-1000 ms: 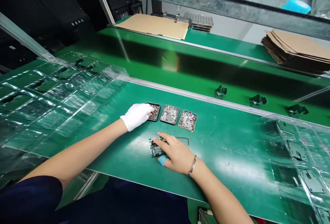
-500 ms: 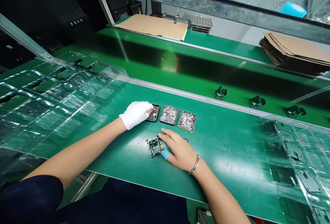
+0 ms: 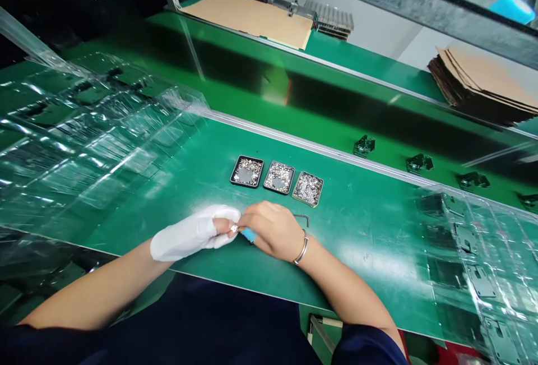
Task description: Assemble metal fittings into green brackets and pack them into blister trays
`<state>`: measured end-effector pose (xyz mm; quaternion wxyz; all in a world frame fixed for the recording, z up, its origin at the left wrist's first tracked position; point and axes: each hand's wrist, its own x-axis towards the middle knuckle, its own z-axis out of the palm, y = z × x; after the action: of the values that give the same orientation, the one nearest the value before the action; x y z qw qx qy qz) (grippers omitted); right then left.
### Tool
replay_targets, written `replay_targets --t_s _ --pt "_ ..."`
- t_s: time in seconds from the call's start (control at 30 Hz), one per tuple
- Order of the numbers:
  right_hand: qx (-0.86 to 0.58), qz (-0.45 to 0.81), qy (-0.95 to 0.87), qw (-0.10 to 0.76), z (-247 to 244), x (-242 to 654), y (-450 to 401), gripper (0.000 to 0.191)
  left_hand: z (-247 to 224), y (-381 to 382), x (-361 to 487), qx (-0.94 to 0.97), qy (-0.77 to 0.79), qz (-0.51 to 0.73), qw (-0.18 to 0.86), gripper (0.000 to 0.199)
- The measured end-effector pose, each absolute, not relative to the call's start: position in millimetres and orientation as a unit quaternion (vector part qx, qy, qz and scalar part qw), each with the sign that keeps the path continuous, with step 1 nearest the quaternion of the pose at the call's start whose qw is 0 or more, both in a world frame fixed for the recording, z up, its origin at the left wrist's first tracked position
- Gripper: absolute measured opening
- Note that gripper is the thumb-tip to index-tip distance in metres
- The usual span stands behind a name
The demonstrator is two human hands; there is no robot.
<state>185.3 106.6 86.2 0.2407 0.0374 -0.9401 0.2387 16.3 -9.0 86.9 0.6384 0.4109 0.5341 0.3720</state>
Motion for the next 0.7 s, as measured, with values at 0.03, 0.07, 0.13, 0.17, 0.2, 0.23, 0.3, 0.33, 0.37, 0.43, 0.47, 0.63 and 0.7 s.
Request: replay_targets --t_s 0.03,0.07,0.13,0.17,0.2,0.23,0.3,0.33,0.37,0.43,0.47,0.63,0.7 --pt "0.059 0.228 -0.945 0.227 86 186 103 0.023 85 -14 18 0.413 0.523 0.362 0.651 0.019" --pt "0.076 0.217 -0.949 0.217 85 187 98 0.026 84 -18 20 0.411 0.513 0.353 0.665 0.019" --pt "0.094 0.198 -0.952 0.211 83 193 88 0.029 82 -27 23 0.412 0.499 0.335 0.685 0.018" --pt "0.095 0.193 -0.953 0.214 81 196 82 0.029 81 -31 25 0.412 0.496 0.327 0.691 0.019" --pt "0.091 0.191 -0.953 0.218 79 199 76 0.028 80 -34 27 0.410 0.493 0.320 0.698 0.020" --pt "0.084 0.193 -0.952 0.223 78 202 71 0.027 79 -37 29 0.406 0.490 0.316 0.704 0.022" --pt "0.073 0.206 -0.948 0.231 75 206 64 0.026 77 -42 33 0.402 0.486 0.312 0.711 0.025" --pt "0.069 0.214 -0.946 0.235 74 207 62 0.027 76 -43 34 0.402 0.485 0.313 0.711 0.027" --pt "0.065 0.220 -0.944 0.238 74 207 60 0.027 75 -44 36 0.407 0.483 0.316 0.708 0.030" --pt "0.058 0.226 -0.943 0.238 73 207 61 0.027 73 -44 37 0.420 0.482 0.326 0.696 0.036" --pt "0.054 0.227 -0.943 0.237 73 207 61 0.027 73 -43 38 0.426 0.482 0.332 0.690 0.040" --pt "0.041 0.257 -0.942 0.211 75 206 64 0.020 68 -40 43 0.421 0.475 0.371 0.678 0.050" --pt "0.039 0.285 -0.935 0.207 78 207 67 0.018 67 -42 45 0.424 0.469 0.369 0.681 0.050"
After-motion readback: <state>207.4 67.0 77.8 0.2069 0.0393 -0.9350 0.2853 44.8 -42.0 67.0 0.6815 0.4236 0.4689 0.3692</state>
